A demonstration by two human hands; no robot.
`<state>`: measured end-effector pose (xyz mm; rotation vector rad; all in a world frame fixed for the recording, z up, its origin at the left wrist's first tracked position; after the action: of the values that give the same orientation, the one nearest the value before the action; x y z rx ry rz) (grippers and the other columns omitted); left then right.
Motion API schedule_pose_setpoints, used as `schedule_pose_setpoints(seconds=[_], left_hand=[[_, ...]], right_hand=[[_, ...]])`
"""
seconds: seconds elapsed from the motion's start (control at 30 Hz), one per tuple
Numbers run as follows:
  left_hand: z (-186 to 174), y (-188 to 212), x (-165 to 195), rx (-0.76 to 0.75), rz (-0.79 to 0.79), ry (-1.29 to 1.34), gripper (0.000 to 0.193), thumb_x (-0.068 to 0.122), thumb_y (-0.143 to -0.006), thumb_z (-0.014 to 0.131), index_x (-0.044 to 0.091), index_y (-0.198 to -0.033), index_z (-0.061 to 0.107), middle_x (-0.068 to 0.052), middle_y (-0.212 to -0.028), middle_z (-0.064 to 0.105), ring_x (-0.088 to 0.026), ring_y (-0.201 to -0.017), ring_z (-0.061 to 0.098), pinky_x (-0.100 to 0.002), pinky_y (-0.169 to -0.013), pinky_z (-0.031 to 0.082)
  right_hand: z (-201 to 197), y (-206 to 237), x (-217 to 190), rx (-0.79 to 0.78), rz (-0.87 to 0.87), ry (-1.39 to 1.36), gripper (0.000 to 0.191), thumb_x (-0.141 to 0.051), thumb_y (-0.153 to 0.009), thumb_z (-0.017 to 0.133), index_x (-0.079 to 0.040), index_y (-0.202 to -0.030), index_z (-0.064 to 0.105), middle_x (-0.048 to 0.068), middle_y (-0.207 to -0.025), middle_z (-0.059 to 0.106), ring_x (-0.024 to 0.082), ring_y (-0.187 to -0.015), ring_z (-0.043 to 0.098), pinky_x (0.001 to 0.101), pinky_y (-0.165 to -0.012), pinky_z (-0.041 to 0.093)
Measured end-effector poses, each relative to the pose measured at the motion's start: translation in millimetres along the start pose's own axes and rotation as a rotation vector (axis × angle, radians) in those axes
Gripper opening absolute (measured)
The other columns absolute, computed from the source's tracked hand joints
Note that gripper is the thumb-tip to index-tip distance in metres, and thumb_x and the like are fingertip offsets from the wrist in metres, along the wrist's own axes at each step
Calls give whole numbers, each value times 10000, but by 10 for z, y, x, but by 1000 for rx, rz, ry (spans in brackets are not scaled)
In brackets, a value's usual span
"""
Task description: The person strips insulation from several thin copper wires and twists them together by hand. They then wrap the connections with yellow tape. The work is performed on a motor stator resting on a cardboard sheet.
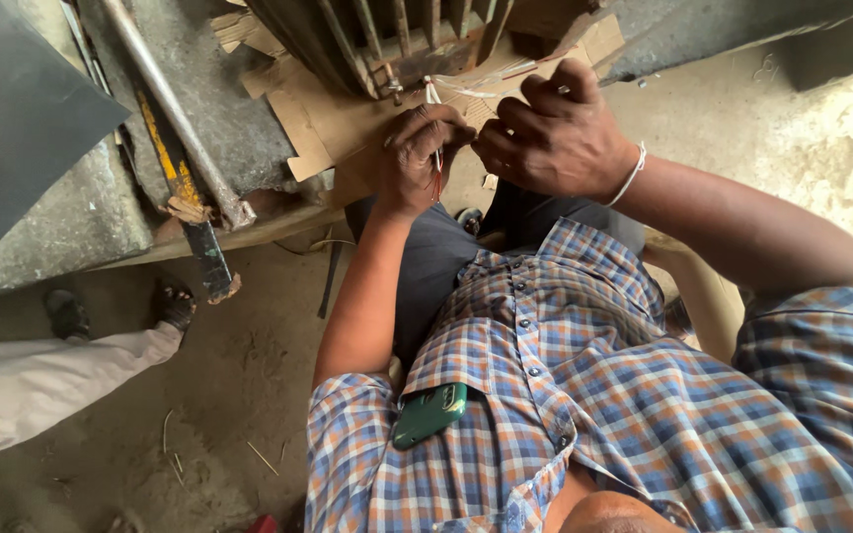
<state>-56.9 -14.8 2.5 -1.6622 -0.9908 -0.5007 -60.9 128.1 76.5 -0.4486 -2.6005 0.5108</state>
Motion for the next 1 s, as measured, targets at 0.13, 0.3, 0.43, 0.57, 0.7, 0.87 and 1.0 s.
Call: schedule_pose_setpoints(seconds=[0.13, 0.3, 0.43, 0.57, 0.7, 0.87, 1.0], left_hand=[[5, -5, 44, -7, 59, -31, 234, -64, -842, 810, 80, -1003, 721, -55, -1043, 699, -228, -971, 725, -336, -836, 598], [-9, 7, 8, -13, 26, 32, 256, -93, -846, 789, 85, -1015, 717, -57, -1053, 710, -216, -983, 743, -325, -855, 617], [-2, -14, 12, -15, 38, -33, 225, -62, -853, 811, 93, -993, 726, -54, -1048, 713, -230, -977, 735, -325, -837, 601], [-10, -27, 26, -30, 24, -55, 200, -31, -857, 814, 82, -993, 722, -57, -1064, 702, -245, -976, 726, -341, -829, 592], [-30, -15, 58, -34, 44, -126, 190, -17, -868, 806, 107, -1003, 756, -34, -1042, 706, -231, -951, 726, -346, -815, 589], [-2, -37, 6, -17, 26, -12, 169, -8, -901, 786, 114, -1014, 753, -36, -1062, 717, -214, -955, 742, -313, -810, 617], [-30, -38, 12, 8, 44, -29, 183, -4, -875, 793, 112, -993, 715, -40, -1033, 718, -229, -942, 728, -336, -825, 602]], right_hand=[[-110, 65, -59, -39, -169, -48, 202, -417, -943, 716, -272, -821, 646, -59, -789, 580, 133, -910, 550, 407, -949, 264], [-335, 215, 82, 4, -140, -74, 304, -566, -972, 705, -280, -868, 703, -59, -753, 595, 125, -831, 526, 391, -967, 289], [-207, 130, 163, -17, -119, 74, 177, -511, -957, 726, -340, -934, 685, -64, -769, 571, 142, -875, 545, 391, -983, 282], [-81, -27, 60, 22, -173, 65, 221, -460, -951, 694, -273, -850, 632, -75, -754, 535, 123, -855, 551, 368, -933, 303], [-7, -106, -15, -45, -278, 38, 156, -406, -905, 655, -258, -861, 633, -73, -799, 557, 108, -866, 568, 344, -912, 320], [-197, -5, 78, -32, -218, -91, 300, -494, -897, 712, -199, -883, 655, -25, -824, 604, 152, -851, 583, 384, -917, 343], [-212, 229, 239, -89, 132, -282, 420, -564, -891, 758, -153, -900, 674, 13, -844, 642, 187, -839, 595, 416, -921, 362]])
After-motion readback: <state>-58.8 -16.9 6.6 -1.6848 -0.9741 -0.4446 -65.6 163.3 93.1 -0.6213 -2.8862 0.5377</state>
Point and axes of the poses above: each hand's wrist, its own y-axis away from the middle knuckle, its own z-axis out of the palm, x = y × z, the point moved 8 cm from there along -y, towards the middle knuckle
